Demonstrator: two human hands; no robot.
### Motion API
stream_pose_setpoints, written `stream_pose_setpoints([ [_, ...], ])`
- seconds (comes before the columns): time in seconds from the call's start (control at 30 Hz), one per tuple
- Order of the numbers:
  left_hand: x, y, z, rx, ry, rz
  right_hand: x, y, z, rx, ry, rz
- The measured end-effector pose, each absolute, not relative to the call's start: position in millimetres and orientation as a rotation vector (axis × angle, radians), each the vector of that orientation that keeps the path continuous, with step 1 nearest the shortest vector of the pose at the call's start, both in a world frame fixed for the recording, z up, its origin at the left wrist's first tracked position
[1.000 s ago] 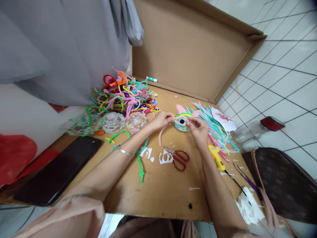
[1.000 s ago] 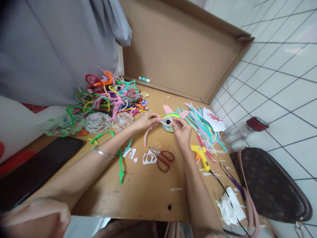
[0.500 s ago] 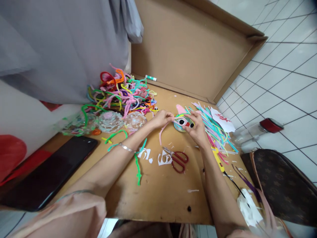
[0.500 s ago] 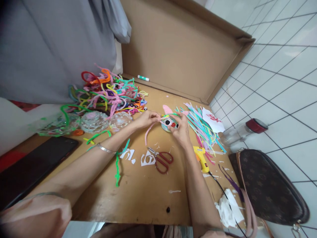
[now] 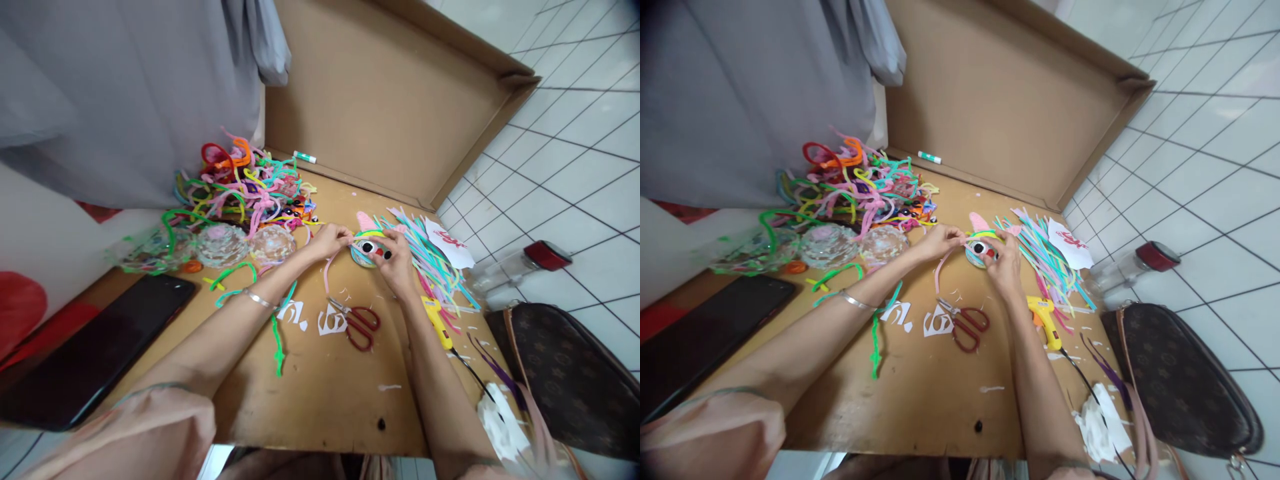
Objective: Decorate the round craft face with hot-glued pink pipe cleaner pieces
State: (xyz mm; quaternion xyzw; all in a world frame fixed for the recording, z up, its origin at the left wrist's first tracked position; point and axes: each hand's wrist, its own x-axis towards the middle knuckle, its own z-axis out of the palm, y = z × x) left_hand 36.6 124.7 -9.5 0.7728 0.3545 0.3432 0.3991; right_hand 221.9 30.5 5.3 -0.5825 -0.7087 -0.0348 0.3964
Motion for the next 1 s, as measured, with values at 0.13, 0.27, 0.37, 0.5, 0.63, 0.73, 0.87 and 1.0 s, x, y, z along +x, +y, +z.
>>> stream_pose_setpoints([
  [0.13,41.1,125.3,-13.4,1.905,0.903,0.900,220.4,29.6,4.8,-1.474,-1.789,-0.114],
  [0.27,43.2,124.4,-14.4,1.869,0.888,0.939,219.4,29.1,4.5,-1.472,-1.782,-0.118],
  [0.37,43.5,123.0,-13.6,1.856,0.875,0.961,219.5,29.1,4.2,-1.470,-1.778,-0.113],
  [0.5,45.0,121.5,-13.3,1.864,0.860,0.977,220.2,29.1,4.4,-1.481,-1.779,-0.125],
  [0.63,46.9,121.3,-14.0,1.909,0.860,1.010,220.3,28.8,5.0,-1.491,-1.778,-0.142],
  [0.73,47.0,122.6,-15.2,1.943,0.849,1.007,221.1,29.0,5.0,-1.490,-1.779,-0.141],
  [0.87,46.5,126.3,-18.6,1.969,0.805,1.017,223.4,29.8,4.1,-1.476,-1.785,-0.147],
  [1.0,46.3,129.8,-21.3,2.017,0.782,1.032,225.0,30.4,3.6,-1.469,-1.793,-0.149],
])
